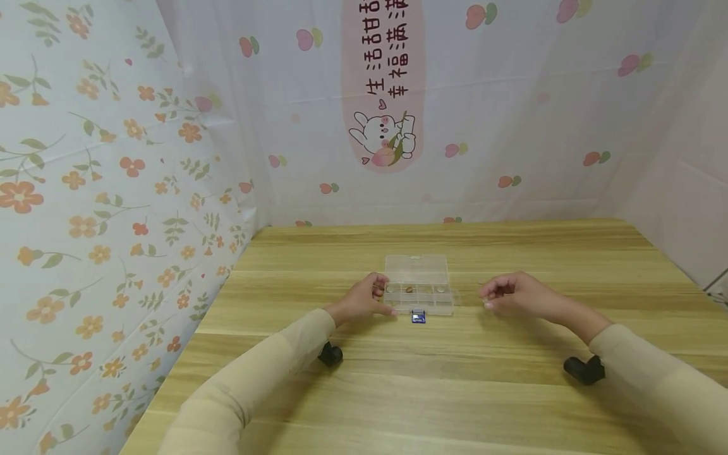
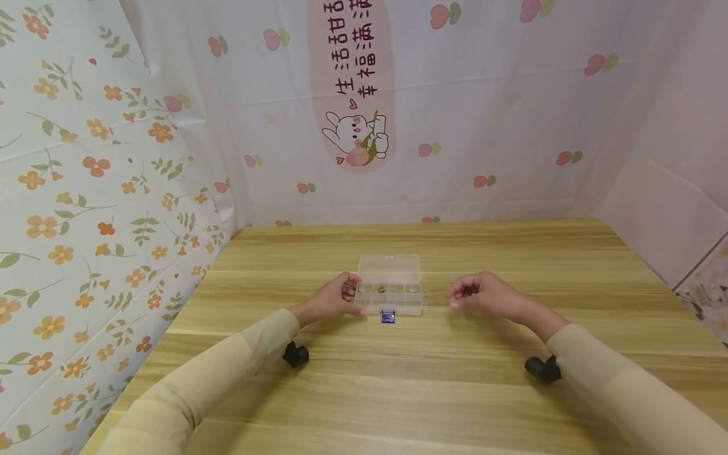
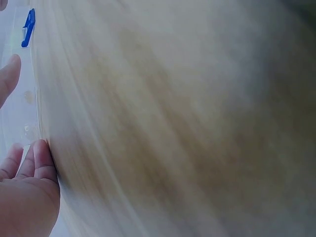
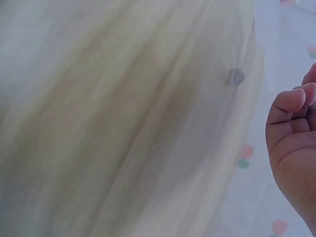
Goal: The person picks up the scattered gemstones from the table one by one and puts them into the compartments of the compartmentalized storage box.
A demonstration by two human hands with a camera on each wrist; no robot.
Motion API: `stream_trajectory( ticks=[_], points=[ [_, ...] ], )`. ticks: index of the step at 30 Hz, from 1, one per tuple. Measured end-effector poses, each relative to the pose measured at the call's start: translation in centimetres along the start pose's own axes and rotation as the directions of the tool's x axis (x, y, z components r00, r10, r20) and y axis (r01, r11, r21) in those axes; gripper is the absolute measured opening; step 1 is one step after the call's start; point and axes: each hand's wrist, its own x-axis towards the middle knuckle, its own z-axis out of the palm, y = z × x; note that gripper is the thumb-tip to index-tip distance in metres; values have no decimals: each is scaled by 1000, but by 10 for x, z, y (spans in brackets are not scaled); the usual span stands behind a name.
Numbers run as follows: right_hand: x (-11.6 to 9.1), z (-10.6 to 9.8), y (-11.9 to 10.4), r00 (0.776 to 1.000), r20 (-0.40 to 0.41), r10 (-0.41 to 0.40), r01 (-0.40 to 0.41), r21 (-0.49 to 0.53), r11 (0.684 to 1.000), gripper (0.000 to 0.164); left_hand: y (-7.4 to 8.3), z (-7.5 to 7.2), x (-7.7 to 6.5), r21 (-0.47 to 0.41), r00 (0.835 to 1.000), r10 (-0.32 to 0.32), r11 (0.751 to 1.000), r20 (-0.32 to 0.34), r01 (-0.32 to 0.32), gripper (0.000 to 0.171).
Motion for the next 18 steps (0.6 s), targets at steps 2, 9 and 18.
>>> stream_trajectory(
  ticks=[2,9,18],
  points=[
    [4,2,-2,1000,-3,-1,1,3,1000,35,0,0,0,-1,1000,3,1000,0,-3,69],
    [17,8,-9,1000,-22,-10,10,8,1000,37,-1,0,1,1,1000,8,1000,0,-8,68],
    [34,16,-20,998,-53,-40,41,21,999,29,-1,0,2,1,1000,9,1000,-8,-9,69]
  ],
)
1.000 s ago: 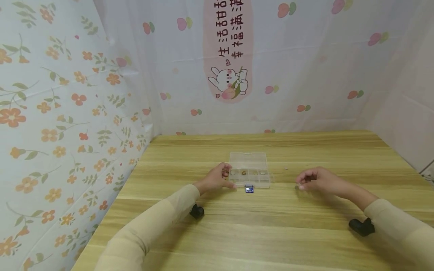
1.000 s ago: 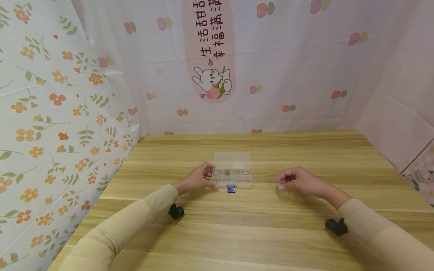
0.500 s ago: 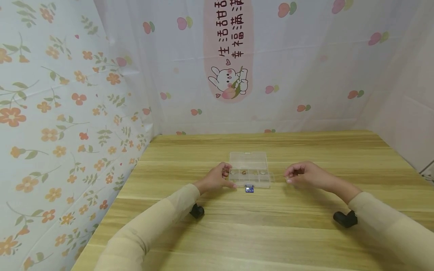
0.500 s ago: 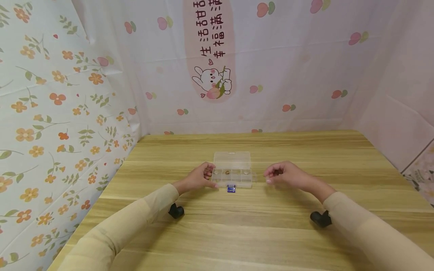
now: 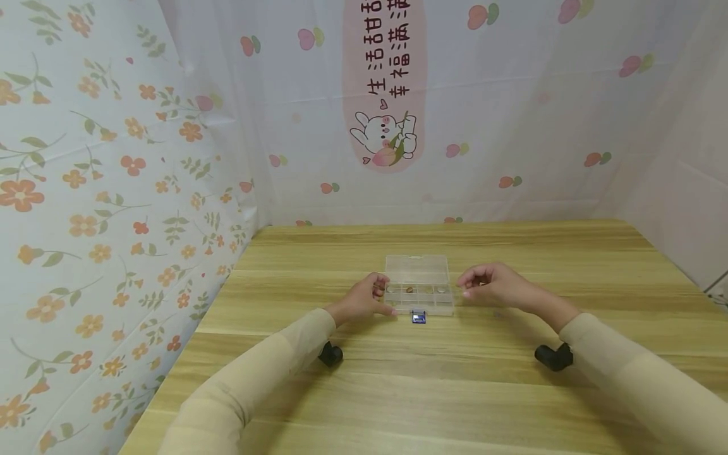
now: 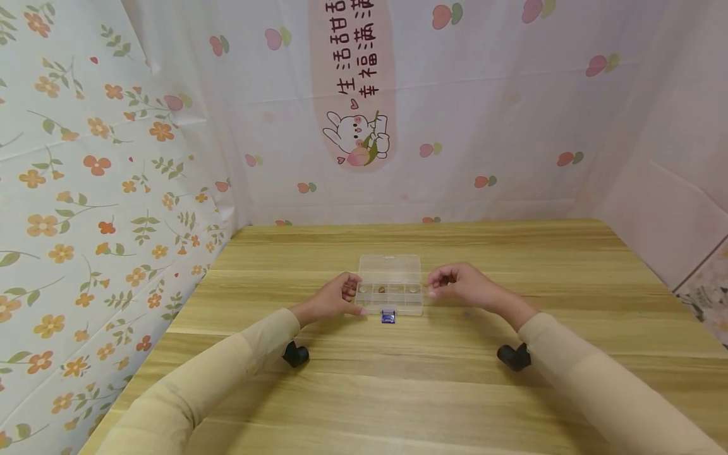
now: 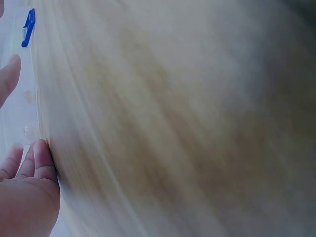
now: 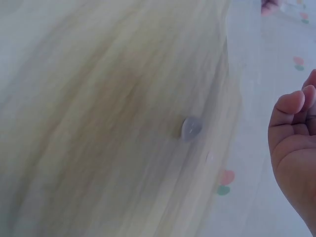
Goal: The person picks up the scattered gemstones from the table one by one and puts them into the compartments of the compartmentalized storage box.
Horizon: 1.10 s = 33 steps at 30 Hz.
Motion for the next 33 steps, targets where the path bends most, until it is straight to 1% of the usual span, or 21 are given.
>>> stream_trajectory(
  ticks=[7,13,22,29,33],
  points=[
    [15,7,-3,1000,-12,-15,14,-22,1000,33,1,1,0,-3,1000,-1,1000,-3,1,69],
    [24,13,-10,1000,4,-20,20,6,1000,35,1,1,0,-8,1000,-1,1000,-2,1,68],
    [39,24,-15,999,1,-36,36,-33,999,25,0,1,0,-14,1000,-2,1000,0,2,69],
    [49,32,-19,999,18,-50,51,-66,997,26,1,1,1,4,1000,-7,1000,-9,7,69],
    [53,37,-21,998,30,-60,63,-79,995,22,1,1,1,4,1000,-7,1000,-9,7,68]
  ],
)
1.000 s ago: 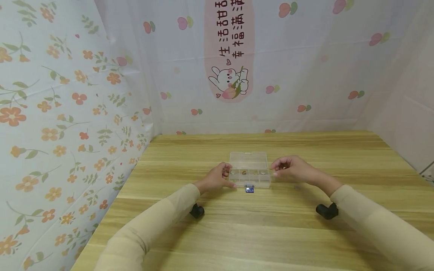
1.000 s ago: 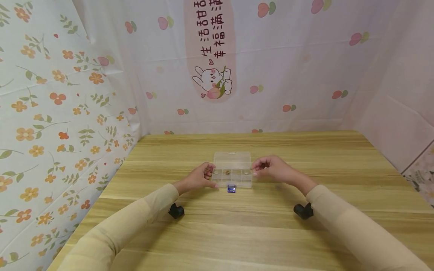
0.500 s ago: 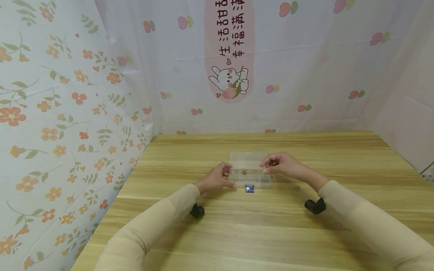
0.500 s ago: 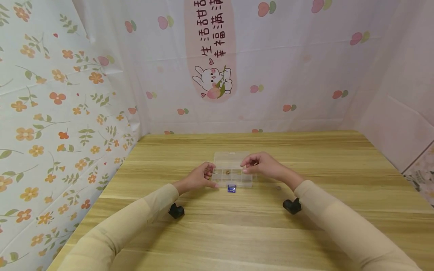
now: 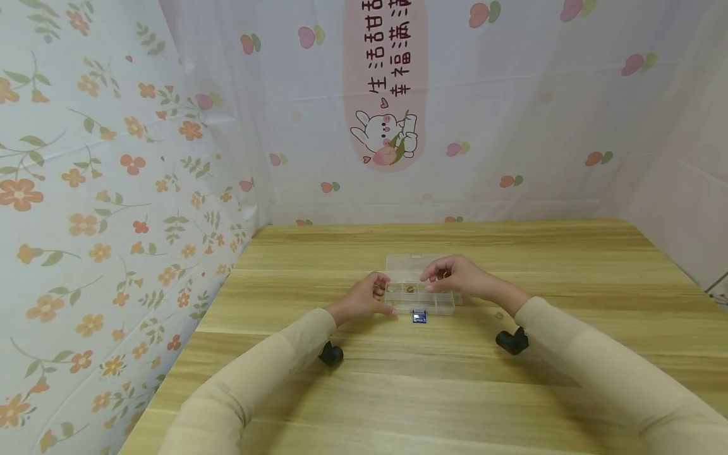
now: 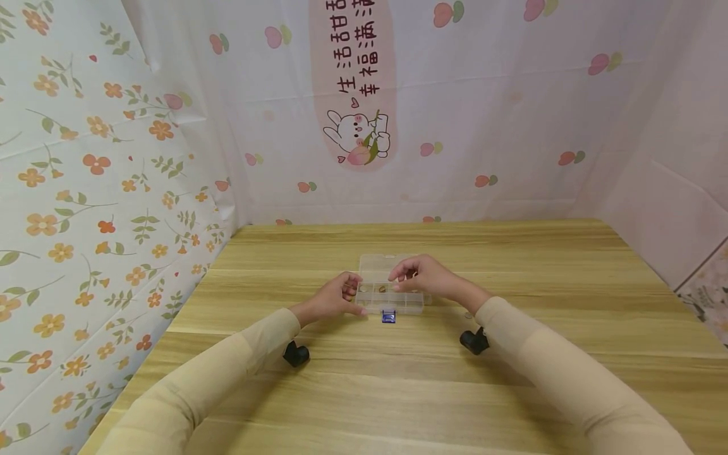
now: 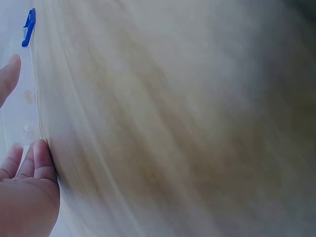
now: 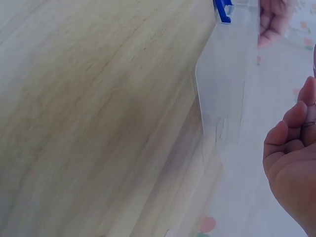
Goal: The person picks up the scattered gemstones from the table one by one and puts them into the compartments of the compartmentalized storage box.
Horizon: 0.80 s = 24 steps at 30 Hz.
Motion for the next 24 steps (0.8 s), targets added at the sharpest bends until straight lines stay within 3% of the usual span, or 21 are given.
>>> stream_trajectory(
  ticks=[12,24],
  points=[
    [13,13,-4,996,49,-76,77,-22,997,16,-1,0,0,0,1000,2,1000,-3,-2,68],
    [20,22,-8,992,100,-75,77,-23,997,18,-2,0,1,-28,1000,4,1000,6,-4,67]
  ],
)
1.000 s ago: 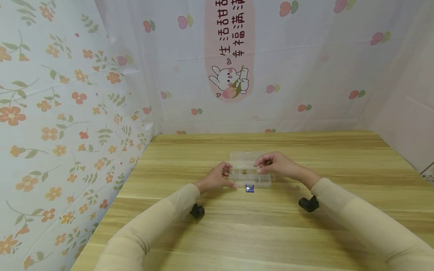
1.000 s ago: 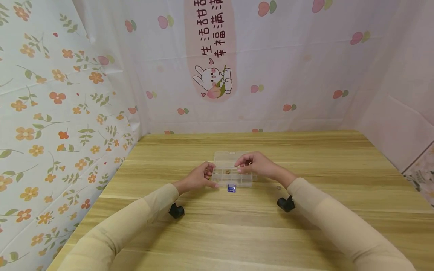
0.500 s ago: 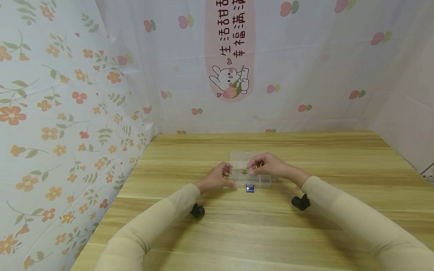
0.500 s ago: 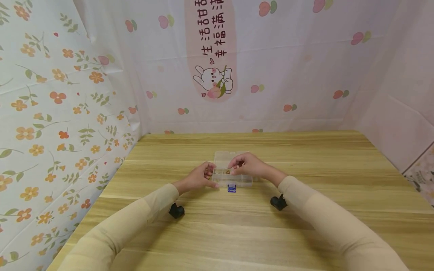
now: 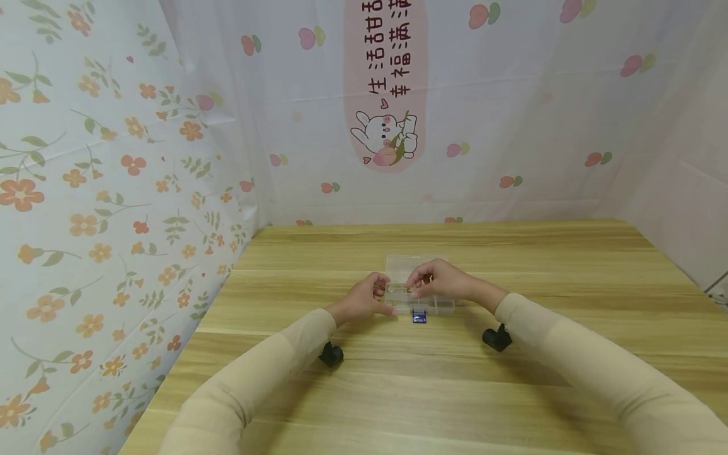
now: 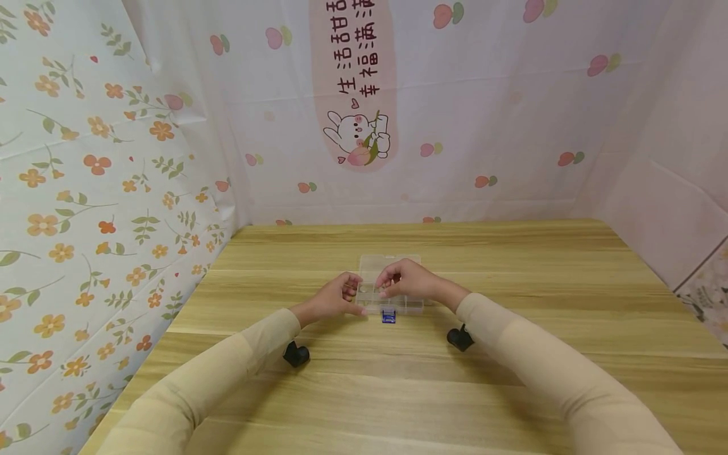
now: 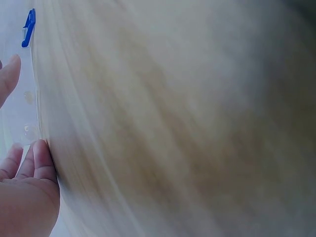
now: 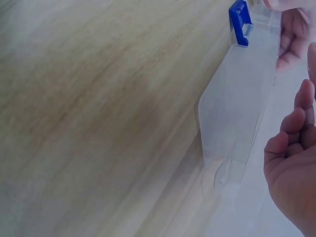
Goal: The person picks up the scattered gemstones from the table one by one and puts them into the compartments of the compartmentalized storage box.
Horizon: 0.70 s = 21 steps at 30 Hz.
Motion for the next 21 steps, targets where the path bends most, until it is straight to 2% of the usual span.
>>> stream_trajectory(
  ticks=[14,21],
  points=[
    [9,6,5,999,27,-16,18,-75,997,13,-1,-1,0,10,1000,-9,1000,3,9,68],
    [11,9,2,999,44,-24,27,-73,997,12,0,-1,-1,14,1000,-5,1000,6,5,68]
  ],
)
